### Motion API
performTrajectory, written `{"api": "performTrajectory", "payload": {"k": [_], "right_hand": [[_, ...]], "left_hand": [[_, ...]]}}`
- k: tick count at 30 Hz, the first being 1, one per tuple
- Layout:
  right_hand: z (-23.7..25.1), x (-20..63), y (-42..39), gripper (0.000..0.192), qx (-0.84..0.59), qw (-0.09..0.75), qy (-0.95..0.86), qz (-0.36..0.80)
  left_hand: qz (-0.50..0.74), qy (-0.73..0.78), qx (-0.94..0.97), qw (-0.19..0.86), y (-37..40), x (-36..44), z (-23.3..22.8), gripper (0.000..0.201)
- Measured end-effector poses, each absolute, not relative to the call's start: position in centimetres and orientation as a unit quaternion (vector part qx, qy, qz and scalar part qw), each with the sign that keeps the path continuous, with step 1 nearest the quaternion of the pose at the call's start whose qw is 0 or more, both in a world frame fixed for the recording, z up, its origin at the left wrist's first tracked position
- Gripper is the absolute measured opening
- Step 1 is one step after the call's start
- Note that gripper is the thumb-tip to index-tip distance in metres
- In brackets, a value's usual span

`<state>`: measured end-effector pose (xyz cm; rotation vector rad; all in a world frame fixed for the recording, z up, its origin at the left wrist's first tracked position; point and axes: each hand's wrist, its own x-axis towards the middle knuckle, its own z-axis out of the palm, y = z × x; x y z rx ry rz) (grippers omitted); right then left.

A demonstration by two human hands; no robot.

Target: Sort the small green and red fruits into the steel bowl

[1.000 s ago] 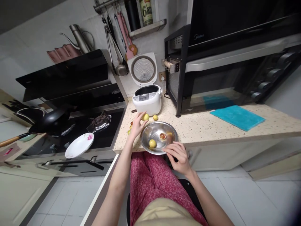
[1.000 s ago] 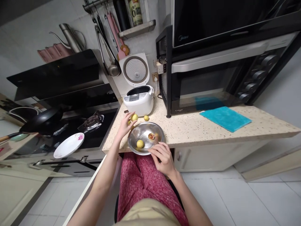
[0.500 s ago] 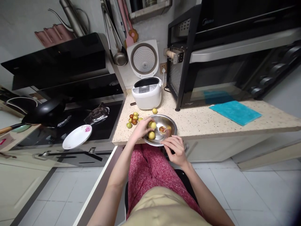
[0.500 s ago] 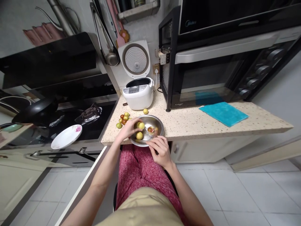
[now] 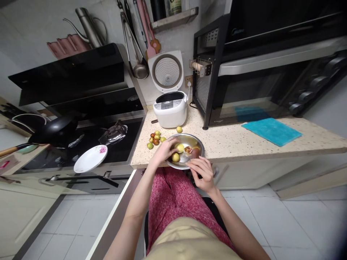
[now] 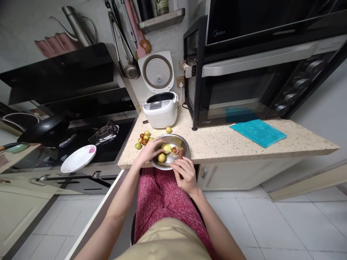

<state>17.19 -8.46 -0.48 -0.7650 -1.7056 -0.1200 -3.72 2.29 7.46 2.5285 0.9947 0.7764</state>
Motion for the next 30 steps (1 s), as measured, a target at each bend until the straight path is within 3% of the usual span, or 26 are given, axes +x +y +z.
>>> {"api": "performTrajectory", "payload": {"k": [11,23,30], "right_hand": [[-1.0,17.2,-8.4,0.043,-0.332,0.591,-0.733,-0.045],[-1.2,17.1,-8.4,0.046,-0.336,0.590,-0.733,-0.045],[-1.2,17.1,-8.4,0.047,-0.334,0.594,-0.731,-0.042]], "left_hand": [[0.340,0.334,0.871,0.119,5.8,-4.4,7.9,0.033],[0.275,0.293,0.897,0.183,13.3,-1.7,9.2,0.036],[0.298,0.343,0.873,0.178,11.3,-2.1,8.1,0.037]]}}
